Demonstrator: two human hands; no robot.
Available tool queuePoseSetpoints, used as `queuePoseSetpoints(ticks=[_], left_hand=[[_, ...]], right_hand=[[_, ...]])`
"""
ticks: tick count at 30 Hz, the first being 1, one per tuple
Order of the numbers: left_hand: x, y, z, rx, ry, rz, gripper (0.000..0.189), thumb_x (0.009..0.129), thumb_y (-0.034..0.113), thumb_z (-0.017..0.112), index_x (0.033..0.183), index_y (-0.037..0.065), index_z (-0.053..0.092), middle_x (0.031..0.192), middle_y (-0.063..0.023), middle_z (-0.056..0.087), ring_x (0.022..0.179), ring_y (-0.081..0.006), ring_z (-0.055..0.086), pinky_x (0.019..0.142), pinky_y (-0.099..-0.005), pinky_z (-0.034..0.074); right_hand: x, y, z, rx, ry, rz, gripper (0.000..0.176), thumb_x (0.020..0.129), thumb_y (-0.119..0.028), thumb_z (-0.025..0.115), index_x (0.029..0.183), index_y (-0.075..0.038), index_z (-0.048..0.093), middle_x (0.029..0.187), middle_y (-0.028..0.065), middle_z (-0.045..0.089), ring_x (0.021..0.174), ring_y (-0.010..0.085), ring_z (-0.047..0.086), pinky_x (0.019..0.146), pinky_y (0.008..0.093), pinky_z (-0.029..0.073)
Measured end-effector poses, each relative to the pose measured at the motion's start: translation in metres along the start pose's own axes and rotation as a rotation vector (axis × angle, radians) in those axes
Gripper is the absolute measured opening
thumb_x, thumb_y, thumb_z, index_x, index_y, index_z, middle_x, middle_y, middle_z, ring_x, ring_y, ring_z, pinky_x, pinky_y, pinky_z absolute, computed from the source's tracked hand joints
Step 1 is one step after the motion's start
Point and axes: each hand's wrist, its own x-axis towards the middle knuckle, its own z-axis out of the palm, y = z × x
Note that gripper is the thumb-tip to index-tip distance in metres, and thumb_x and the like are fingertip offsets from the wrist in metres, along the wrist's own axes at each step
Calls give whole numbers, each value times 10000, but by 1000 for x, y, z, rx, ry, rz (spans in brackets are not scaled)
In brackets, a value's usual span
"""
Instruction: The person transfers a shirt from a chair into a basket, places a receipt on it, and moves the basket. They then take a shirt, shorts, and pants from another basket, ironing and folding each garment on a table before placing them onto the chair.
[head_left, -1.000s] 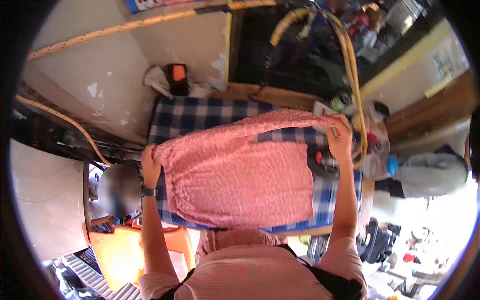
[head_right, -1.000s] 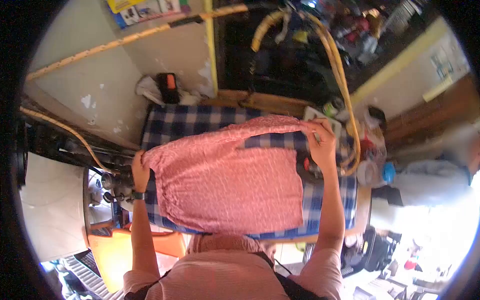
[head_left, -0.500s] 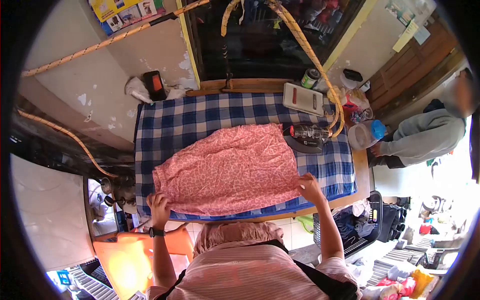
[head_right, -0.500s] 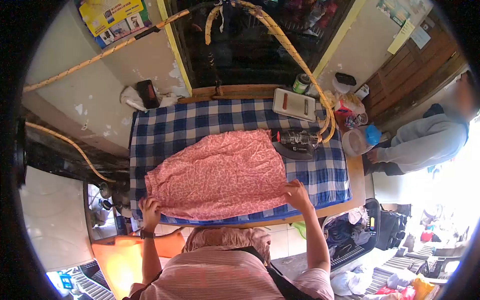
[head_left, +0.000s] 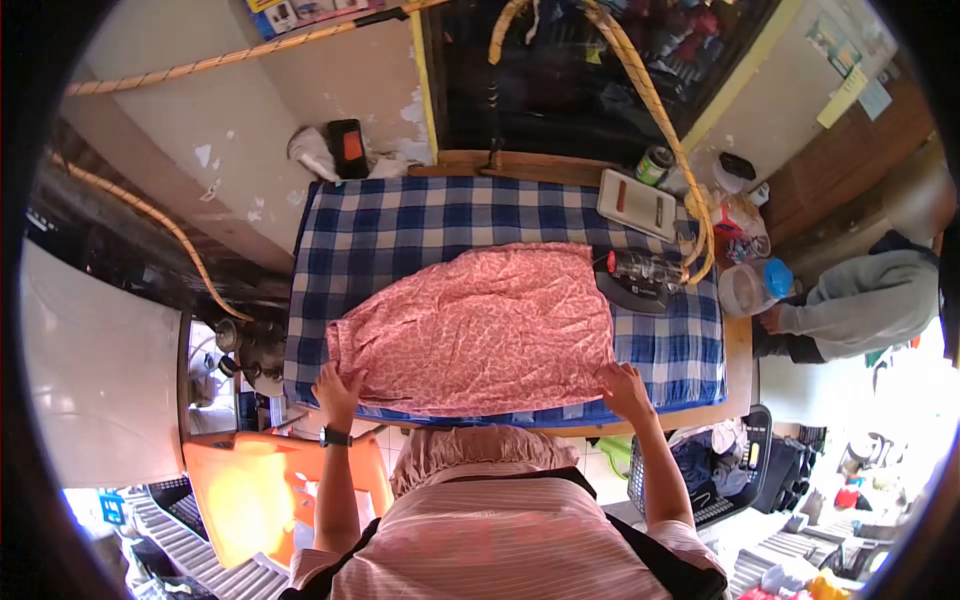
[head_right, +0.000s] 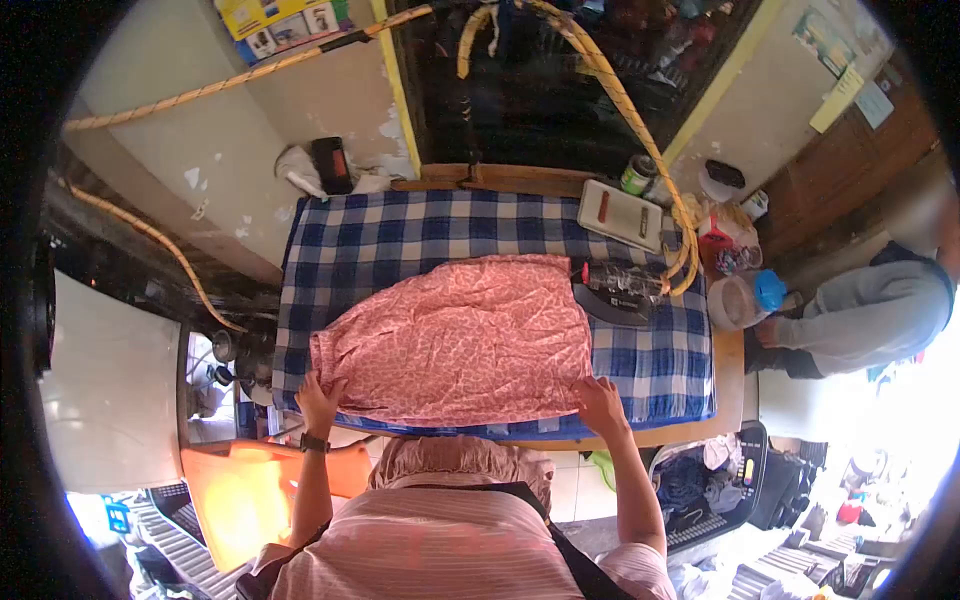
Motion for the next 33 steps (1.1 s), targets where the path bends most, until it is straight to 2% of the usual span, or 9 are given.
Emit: queuePoseSetpoints(ticks=[4,7,9,13,16,23,27,29,33], left_hand=[[13,-1,3,8,-73,-63,294,856,286,661,963,20,598,831,-136,626,761,-278,584,719,-391,420],[46,-7,-8,-632,-186,-205,265,890,284,657,860,23,618,710,-45,603,679,-136,537,656,-264,393],[66,0,-33,-1206,-181,-450,324,906,342,654,761,56,611,712,54,536,697,-32,440,611,-209,344],[82,10,-68,-1119,-73,-393,345,919,361,639,727,81,576,716,104,459,679,-14,385,582,-209,325],[75,1,-66,-837,-128,-365,432,886,390,668,685,47,498,673,68,403,657,-52,336,526,-263,285],[19,-28,1,-344,-168,-231,401,848,406,685,780,34,553,636,-51,474,622,-164,421,573,-335,345],[26,30,-17,-34,1,-269,524,838,504,625,1151,96,527,1099,-139,569,1079,-364,500,901,-527,321],[45,65,-21,-12,268,31,532,877,492,573,1221,92,499,1175,-149,539,1135,-376,472,930,-530,324],[82,162,11,-427,6,478,344,896,234,582,1195,70,543,1185,-167,548,1105,-371,511,961,-506,370]], right_hand=[[9,33,2,78,-148,4,181,706,-51,666,879,-94,637,862,81,639,894,330,588,857,439,440],[25,33,-32,184,-186,-62,92,730,-41,659,810,-76,630,831,110,635,931,329,594,810,431,466],[37,9,-76,-11,98,-111,115,751,-13,606,852,-67,613,929,125,636,943,349,576,812,433,463],[38,-26,-109,-61,531,-153,116,755,-10,585,860,-58,575,942,114,625,922,335,580,802,436,460],[8,27,-66,-316,321,-360,229,715,-34,589,941,-70,602,1020,83,607,937,278,580,802,431,467],[-27,35,-12,-187,242,-295,393,671,-31,605,1057,-85,648,1055,72,607,993,270,568,857,415,464],[-10,1,-24,-160,91,-205,276,674,-29,654,948,-58,653,1013,101,620,963,323,579,885,451,451],[15,-3,-24,-1,255,-119,258,753,-75,603,1007,-72,646,1042,150,618,942,347,593,801,445,490],[110,-12,-11,56,358,112,196,849,-122,575,1001,-3,611,940,232,630,833,405,621,683,454,502]])
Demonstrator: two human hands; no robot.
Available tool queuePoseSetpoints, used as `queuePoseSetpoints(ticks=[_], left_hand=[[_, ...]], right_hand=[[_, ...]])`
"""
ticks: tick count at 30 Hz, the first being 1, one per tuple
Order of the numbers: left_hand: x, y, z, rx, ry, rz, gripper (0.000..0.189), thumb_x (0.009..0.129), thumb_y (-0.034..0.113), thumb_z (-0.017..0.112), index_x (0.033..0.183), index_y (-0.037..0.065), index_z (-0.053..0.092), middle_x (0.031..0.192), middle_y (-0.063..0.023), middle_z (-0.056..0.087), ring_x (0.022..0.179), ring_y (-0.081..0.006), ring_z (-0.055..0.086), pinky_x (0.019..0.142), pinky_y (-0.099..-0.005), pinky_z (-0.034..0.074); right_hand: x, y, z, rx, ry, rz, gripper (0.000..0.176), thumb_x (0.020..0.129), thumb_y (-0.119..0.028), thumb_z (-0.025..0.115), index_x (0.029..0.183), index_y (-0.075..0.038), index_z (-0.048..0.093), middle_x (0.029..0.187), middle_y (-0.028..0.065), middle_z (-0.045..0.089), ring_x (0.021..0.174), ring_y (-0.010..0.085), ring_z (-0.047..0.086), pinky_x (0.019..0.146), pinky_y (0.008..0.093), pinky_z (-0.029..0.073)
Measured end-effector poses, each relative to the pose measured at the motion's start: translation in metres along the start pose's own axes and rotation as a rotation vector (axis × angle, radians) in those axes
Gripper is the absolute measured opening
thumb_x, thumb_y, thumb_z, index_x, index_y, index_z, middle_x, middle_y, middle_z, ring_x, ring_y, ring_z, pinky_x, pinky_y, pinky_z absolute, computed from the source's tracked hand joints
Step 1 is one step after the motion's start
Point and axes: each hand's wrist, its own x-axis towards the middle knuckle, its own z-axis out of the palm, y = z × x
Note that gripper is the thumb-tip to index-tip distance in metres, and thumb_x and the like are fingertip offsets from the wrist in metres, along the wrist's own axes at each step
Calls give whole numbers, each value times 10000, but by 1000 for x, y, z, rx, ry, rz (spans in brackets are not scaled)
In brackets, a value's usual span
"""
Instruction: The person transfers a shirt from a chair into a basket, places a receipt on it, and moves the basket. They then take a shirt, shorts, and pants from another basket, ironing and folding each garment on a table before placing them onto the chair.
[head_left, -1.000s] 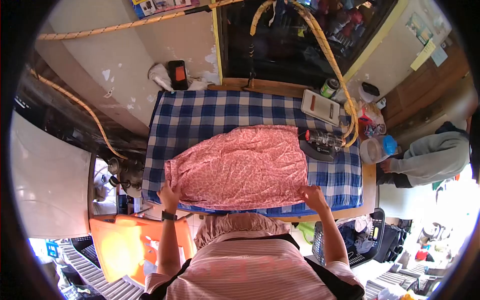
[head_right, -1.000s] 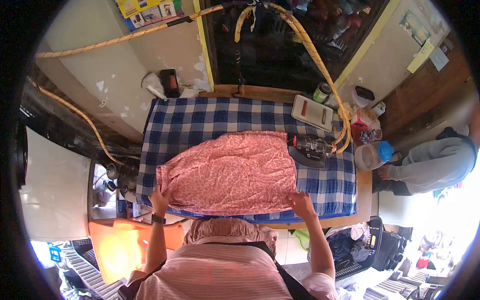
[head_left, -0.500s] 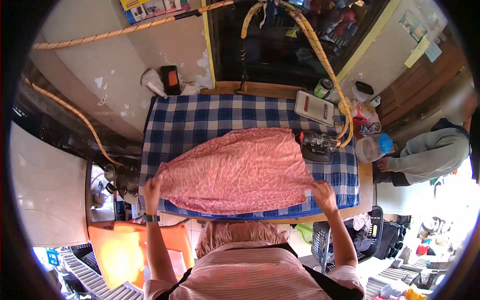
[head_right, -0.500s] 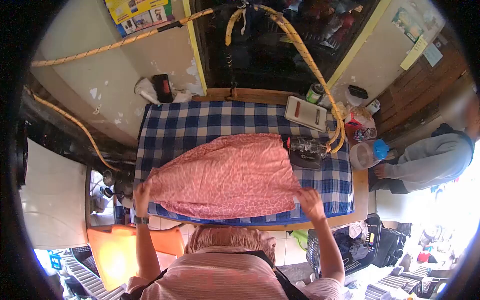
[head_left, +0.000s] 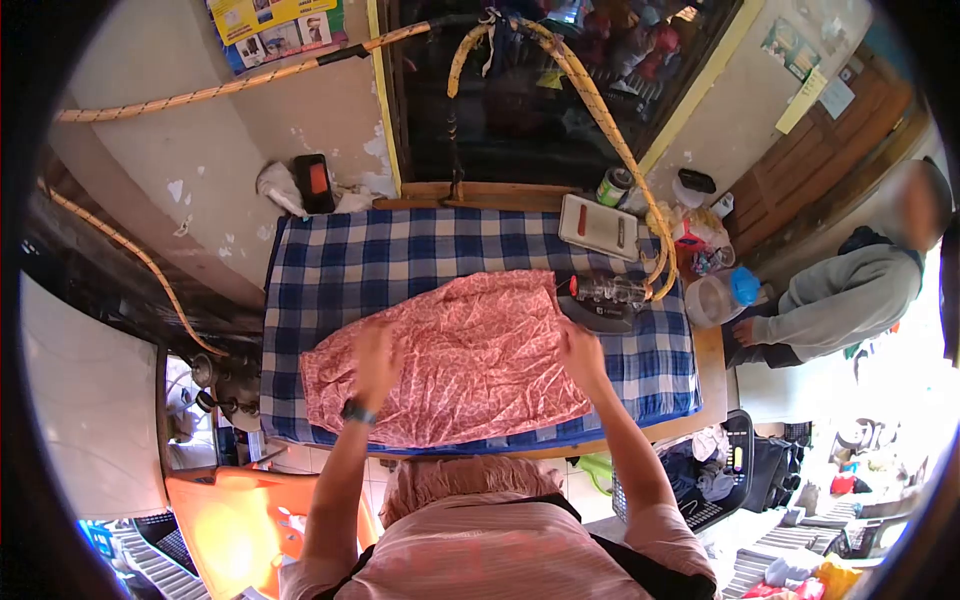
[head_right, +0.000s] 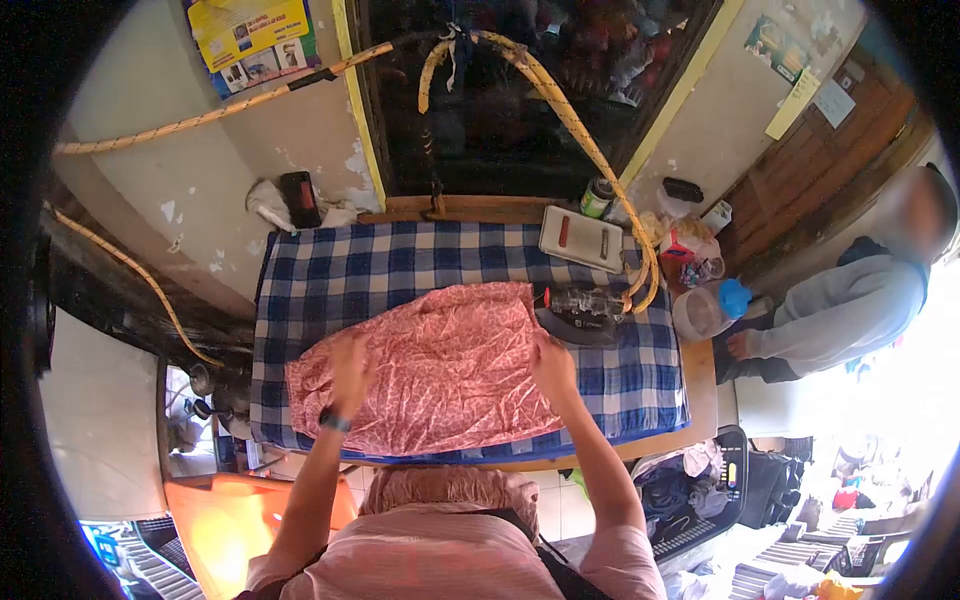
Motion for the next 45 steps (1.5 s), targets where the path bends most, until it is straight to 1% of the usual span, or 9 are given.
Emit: queuePoseSetpoints(ticks=[4,10,12,23,31,36,38,40,45], left_hand=[[55,25,68,-389,-245,233,325,883,89,547,1207,64,549,1183,-160,572,1119,-337,527,980,-468,396],[95,8,88,19,-476,314,299,901,263,570,1144,89,575,1144,-74,622,1098,-244,555,884,-404,366],[106,-10,86,45,-480,364,328,899,356,572,1106,101,585,1101,-40,640,1043,-215,563,851,-387,333],[140,-30,98,103,-425,355,216,877,338,622,888,123,610,862,-5,615,956,-194,517,923,-476,307],[121,-15,125,235,-216,259,333,858,197,612,1177,125,552,1225,-65,520,1217,-260,434,1023,-506,260],[53,35,85,120,-370,296,531,822,137,586,1344,151,490,1468,-59,372,1410,-270,250,1142,-525,139],[11,43,81,52,-460,382,503,832,126,569,1330,149,502,1473,-60,372,1412,-256,253,1136,-540,157],[-10,48,91,-23,-433,383,529,816,56,567,1335,126,496,1472,-80,372,1416,-256,250,1146,-517,189],[27,83,125,-241,-429,353,590,796,-61,501,1374,37,430,1472,-137,357,1393,-304,286,1151,-413,261]], right_hand=[[73,5,61,-107,-82,183,303,868,-284,576,987,-10,627,926,241,641,831,409,632,725,473,511],[106,10,92,-352,-8,190,383,887,-409,549,965,-37,593,837,224,653,820,397,638,773,488,505],[111,-11,74,25,13,539,352,908,-344,565,1001,-9,507,927,195,657,836,364,649,727,466,515],[109,0,115,248,592,314,330,838,8,542,1150,-99,548,880,132,643,818,329,630,740,401,500],[90,1,106,-464,405,17,378,821,-195,618,1194,-143,580,1200,121,509,1018,344,505,900,486,394],[-25,-14,83,-190,62,-321,364,797,-232,634,1128,-91,585,993,145,553,904,349,515,806,497,404],[-58,-13,50,-308,-419,290,294,799,-181,633,1054,-50,569,907,152,547,868,357,515,775,469,411],[-88,3,30,-161,347,215,229,805,-170,642,943,-13,549,949,166,562,858,355,526,738,446,423],[-134,41,8,-127,181,308,236,805,-214,711,916,-69,561,873,105,556,828,317,523,751,410,404]])
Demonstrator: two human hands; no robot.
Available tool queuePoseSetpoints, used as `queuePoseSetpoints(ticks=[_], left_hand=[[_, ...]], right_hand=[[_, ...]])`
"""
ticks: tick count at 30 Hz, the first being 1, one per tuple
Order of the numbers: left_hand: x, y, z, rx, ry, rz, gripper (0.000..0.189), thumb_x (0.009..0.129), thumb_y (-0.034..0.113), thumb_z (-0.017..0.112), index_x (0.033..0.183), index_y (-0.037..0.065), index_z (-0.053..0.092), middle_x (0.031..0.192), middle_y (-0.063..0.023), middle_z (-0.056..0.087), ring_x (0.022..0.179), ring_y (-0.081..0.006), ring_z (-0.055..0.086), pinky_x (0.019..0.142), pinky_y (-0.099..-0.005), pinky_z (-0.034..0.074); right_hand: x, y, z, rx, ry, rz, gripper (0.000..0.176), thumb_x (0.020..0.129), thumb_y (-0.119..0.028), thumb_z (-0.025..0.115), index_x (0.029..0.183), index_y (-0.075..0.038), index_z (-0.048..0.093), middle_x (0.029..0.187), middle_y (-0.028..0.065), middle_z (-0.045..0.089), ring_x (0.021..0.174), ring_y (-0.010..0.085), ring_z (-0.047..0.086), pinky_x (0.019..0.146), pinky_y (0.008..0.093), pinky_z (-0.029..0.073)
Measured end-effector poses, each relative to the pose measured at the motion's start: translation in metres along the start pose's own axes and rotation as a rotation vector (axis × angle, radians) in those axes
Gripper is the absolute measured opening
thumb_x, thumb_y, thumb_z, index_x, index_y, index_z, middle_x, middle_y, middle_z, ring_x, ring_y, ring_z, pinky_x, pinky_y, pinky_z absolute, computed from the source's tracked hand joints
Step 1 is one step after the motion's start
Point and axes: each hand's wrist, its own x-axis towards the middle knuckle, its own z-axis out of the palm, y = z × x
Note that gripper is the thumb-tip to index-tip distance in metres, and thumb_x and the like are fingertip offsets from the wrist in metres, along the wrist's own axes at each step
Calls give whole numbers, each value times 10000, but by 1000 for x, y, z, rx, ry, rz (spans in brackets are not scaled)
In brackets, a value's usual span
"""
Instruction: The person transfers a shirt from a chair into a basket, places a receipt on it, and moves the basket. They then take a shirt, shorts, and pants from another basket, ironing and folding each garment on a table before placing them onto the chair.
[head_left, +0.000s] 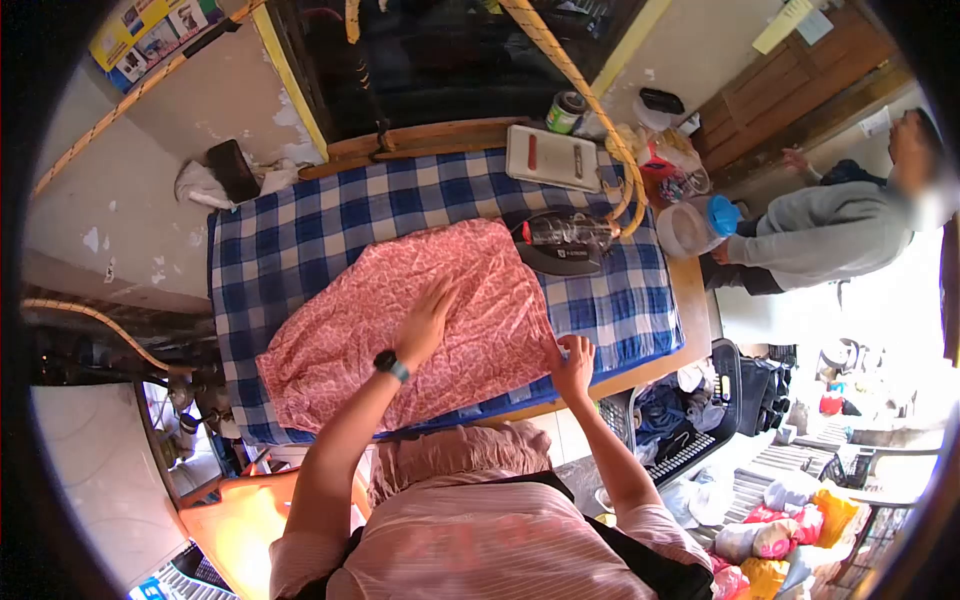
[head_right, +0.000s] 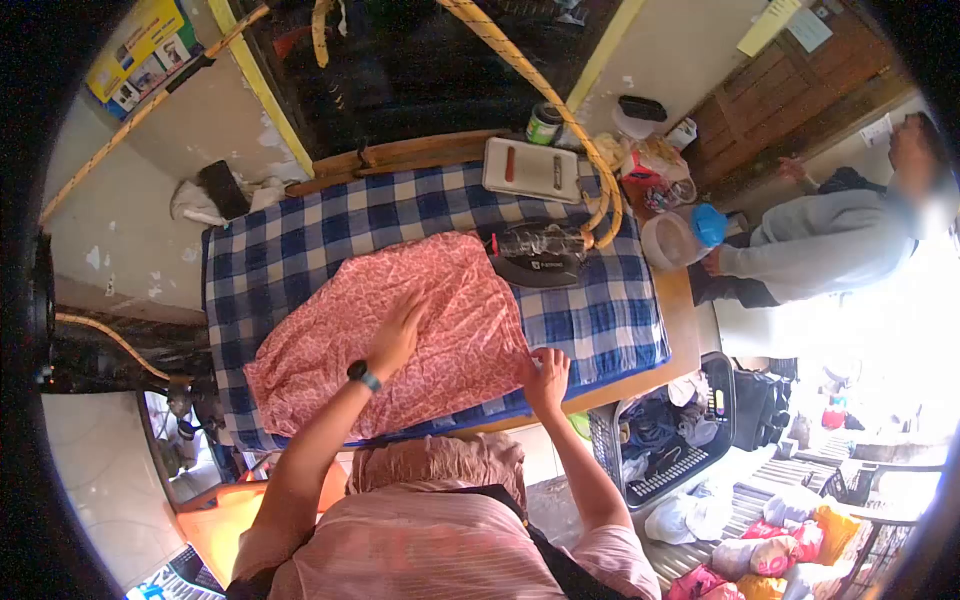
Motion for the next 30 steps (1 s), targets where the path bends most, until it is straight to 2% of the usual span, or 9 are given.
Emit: queuePoseSetpoints(ticks=[2,9,13,15,19,23,27,29,30], left_hand=[[28,-3,16,16,0,2,588,802,-56,491,1379,26,417,1479,-141,347,1393,-305,286,1150,-407,262],[97,-6,47,81,-26,46,677,820,-51,445,1460,-4,233,1506,-208,258,1396,-341,256,1157,-413,241],[111,-1,63,132,4,-71,582,934,143,456,1465,26,247,1505,-218,255,1389,-419,226,1153,-460,205],[111,1,67,393,24,-50,573,964,266,445,1474,78,264,1503,-220,260,1388,-431,220,1143,-501,195],[107,8,72,363,72,-90,694,909,431,514,1487,139,264,1513,-180,273,1410,-412,176,1149,-540,117],[114,15,74,445,0,-172,725,916,519,466,1497,149,239,1535,-148,243,1428,-387,136,1130,-605,54],[110,26,72,412,20,-227,678,935,478,458,1482,124,270,1526,-153,259,1430,-374,148,1125,-615,49],[81,41,81,127,66,-268,599,961,419,438,1454,101,315,1516,-154,276,1436,-338,164,1124,-617,51],[61,56,82,145,2,-165,571,969,394,430,1442,91,329,1512,-150,284,1432,-322,187,1128,-611,53]], right_hand=[[-10,14,12,32,-137,85,316,772,-295,729,959,-86,582,933,138,545,893,355,508,796,445,412],[-13,-5,-1,83,-57,8,354,741,-252,734,1062,-172,611,1015,114,534,954,333,496,810,443,406],[-9,-2,6,74,-137,39,248,709,-216,736,914,-143,617,1015,101,531,959,318,491,799,435,399],[-5,7,-3,185,-136,-43,214,710,-214,734,835,-111,594,976,96,536,942,320,496,785,439,393],[-12,31,-27,313,-248,-39,202,725,-203,729,769,-84,572,882,93,550,872,325,503,775,445,385],[-7,43,-30,196,-230,-94,207,728,-171,747,731,-85,558,840,77,540,817,314,487,755,432,370],[5,36,-26,93,-237,-120,219,766,-172,703,919,-78,579,887,128,526,854,332,476,771,453,370],[26,32,-32,76,-251,-136,269,777,-174,687,999,-71,574,921,151,518,874,341,474,775,460,370],[52,31,-37,71,-261,-274,345,777,-172,683,1077,-64,549,980,168,510,913,351,473,799,468,373]])
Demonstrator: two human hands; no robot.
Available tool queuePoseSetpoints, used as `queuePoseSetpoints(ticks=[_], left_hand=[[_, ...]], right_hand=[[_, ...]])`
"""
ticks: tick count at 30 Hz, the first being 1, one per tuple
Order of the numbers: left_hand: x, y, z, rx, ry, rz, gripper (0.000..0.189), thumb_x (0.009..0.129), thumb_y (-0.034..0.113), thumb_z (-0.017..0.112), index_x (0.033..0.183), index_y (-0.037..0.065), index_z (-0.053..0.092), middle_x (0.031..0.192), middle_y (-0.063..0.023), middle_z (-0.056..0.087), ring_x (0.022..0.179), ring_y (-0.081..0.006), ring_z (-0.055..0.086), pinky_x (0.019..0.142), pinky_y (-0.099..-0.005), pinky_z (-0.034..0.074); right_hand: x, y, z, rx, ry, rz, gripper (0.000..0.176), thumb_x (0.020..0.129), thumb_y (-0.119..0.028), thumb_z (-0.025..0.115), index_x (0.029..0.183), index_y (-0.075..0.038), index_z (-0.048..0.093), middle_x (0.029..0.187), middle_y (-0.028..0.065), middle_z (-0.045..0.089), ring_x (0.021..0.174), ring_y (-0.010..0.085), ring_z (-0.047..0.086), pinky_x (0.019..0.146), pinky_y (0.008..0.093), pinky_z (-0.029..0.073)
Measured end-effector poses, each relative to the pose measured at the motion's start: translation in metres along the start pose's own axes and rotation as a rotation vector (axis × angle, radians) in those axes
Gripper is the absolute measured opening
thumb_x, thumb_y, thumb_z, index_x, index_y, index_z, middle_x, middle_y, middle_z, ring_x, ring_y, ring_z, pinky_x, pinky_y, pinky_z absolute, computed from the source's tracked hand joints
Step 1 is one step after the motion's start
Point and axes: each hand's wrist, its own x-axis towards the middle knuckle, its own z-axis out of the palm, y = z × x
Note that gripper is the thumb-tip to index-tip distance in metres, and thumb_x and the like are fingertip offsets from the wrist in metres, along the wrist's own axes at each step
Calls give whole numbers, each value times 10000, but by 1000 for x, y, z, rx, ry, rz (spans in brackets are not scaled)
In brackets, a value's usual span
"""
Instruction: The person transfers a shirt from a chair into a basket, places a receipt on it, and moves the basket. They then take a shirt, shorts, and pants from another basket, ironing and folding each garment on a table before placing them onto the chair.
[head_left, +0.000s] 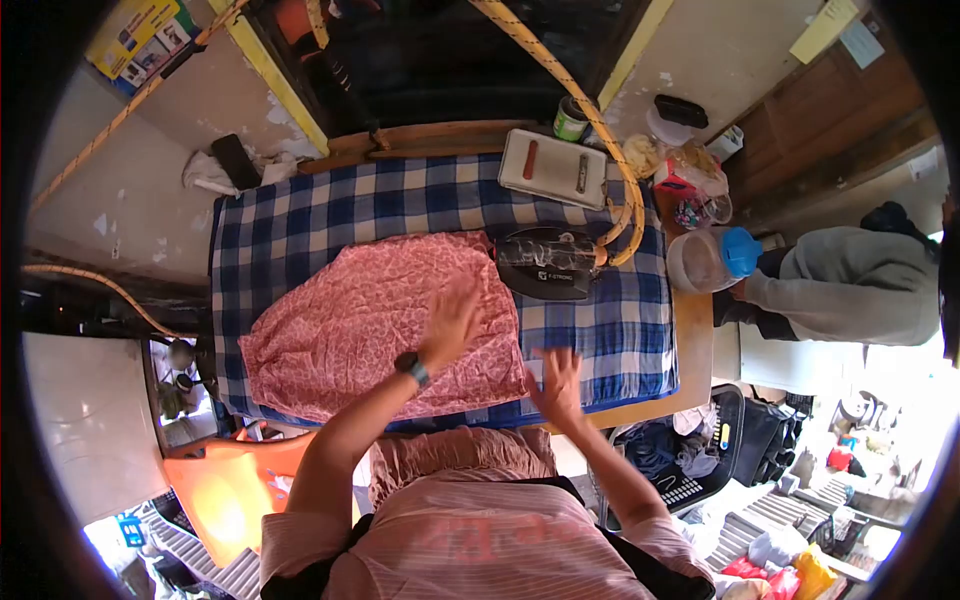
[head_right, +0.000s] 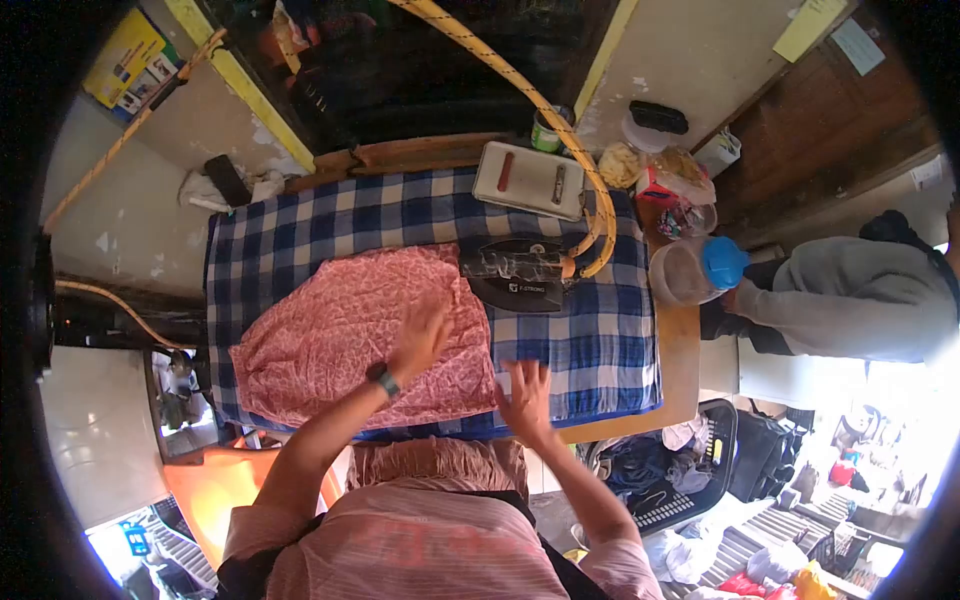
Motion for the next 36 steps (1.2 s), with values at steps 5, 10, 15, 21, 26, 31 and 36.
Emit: queuePoseSetpoints(ticks=[5,10,15,21,26,31,36], left_hand=[[-64,59,15,-224,-271,401,573,962,383,465,1459,136,322,1520,-117,286,1411,-275,264,1151,-567,49],[-66,53,-16,-292,-276,539,595,931,413,526,1450,176,360,1529,-104,269,1406,-274,272,1157,-548,109],[-153,18,-64,-160,74,20,490,903,280,568,1370,165,473,1375,-130,476,1312,-307,400,1136,-527,174],[-264,-18,-72,91,973,-927,326,888,209,619,1119,5,513,1077,-218,519,986,-372,498,908,-475,342],[-281,-56,-59,-252,1163,-1278,520,905,335,628,1176,-64,432,1068,-203,505,956,-315,501,881,-407,389],[-281,-78,-49,-411,1121,-1369,776,799,499,720,1200,-88,410,1063,-193,496,965,-282,498,891,-391,409],[-286,-87,-39,-257,1228,-1300,688,764,325,779,1200,-60,411,1046,-176,518,923,-258,525,847,-365,431]], right_hand=[[164,-18,-79,-253,87,-386,587,748,-257,715,1279,-104,515,1292,149,442,1141,380,448,919,473,418],[244,26,-67,-158,-591,-487,596,696,-205,746,1247,-97,546,1020,137,635,956,292,614,832,422,498],[254,43,-60,365,-717,226,461,711,-299,713,1044,3,612,797,144,675,677,240,671,635,385,534],[176,-53,-59,141,-257,313,510,675,-360,719,1025,-7,603,671,102,674,550,198,667,600,331,537],[127,-140,-27,155,-721,-32,508,664,-405,702,988,-16,672,809,215,682,696,303,691,684,400,549],[56,-192,29,99,-650,-264,501,721,-396,664,1040,-10,628,880,264,663,885,419,646,813,481,515],[41,-161,2,-12,-608,-73,523,716,-432,668,1049,-28,654,891,268,662,871,408,653,797,471,522]])
